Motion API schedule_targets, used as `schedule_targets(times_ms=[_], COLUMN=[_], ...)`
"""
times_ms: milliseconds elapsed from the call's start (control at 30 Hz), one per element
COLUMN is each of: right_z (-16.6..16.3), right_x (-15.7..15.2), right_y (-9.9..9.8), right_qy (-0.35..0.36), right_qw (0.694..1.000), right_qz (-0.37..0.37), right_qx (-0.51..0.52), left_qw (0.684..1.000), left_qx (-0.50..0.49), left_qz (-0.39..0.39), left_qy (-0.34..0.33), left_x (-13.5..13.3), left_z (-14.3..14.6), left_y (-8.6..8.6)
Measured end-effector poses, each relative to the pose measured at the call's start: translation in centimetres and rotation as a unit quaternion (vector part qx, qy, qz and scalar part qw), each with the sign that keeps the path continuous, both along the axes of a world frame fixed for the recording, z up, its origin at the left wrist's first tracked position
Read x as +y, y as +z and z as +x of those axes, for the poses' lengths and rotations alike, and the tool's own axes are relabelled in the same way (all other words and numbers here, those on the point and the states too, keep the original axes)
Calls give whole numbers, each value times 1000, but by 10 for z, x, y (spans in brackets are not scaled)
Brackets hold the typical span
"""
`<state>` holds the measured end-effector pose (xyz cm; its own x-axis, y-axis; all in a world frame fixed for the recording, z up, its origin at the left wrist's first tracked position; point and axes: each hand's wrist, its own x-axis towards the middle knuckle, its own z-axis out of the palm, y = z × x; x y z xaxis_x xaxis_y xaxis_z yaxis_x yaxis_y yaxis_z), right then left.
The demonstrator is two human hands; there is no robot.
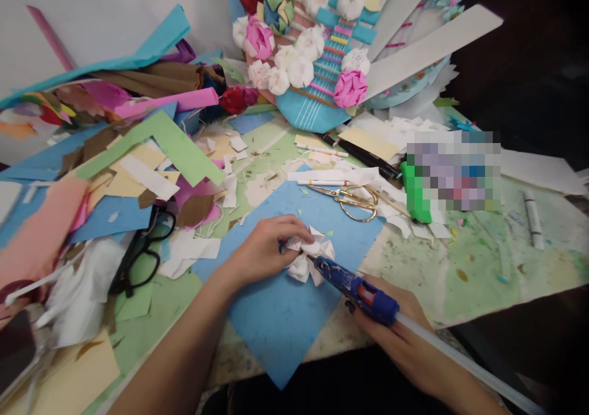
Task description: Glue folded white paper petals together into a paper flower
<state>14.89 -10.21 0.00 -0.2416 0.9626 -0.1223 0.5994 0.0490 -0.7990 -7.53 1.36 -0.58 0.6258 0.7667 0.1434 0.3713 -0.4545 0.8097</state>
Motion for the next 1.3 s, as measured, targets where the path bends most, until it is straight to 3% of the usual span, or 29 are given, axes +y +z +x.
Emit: schedule_targets(times_ms=[900,1167,1300], right_z=[0,10,14], right_x=[-7,-10,-16], right_y=[-9,-8,-14], right_qy=[-38,-41,-123], right_qw=[998,999,989], right_qz=[42,33,28], right_qx=[-4,13,73], left_qw=[1000,995,991], left_qx=[9,3,-11], left_qz=[4,-91,-134], left_qy=[-2,-34,-10], left_x=[-1,0,1], left_z=[-1,-14,-18], left_y=[3,12,13])
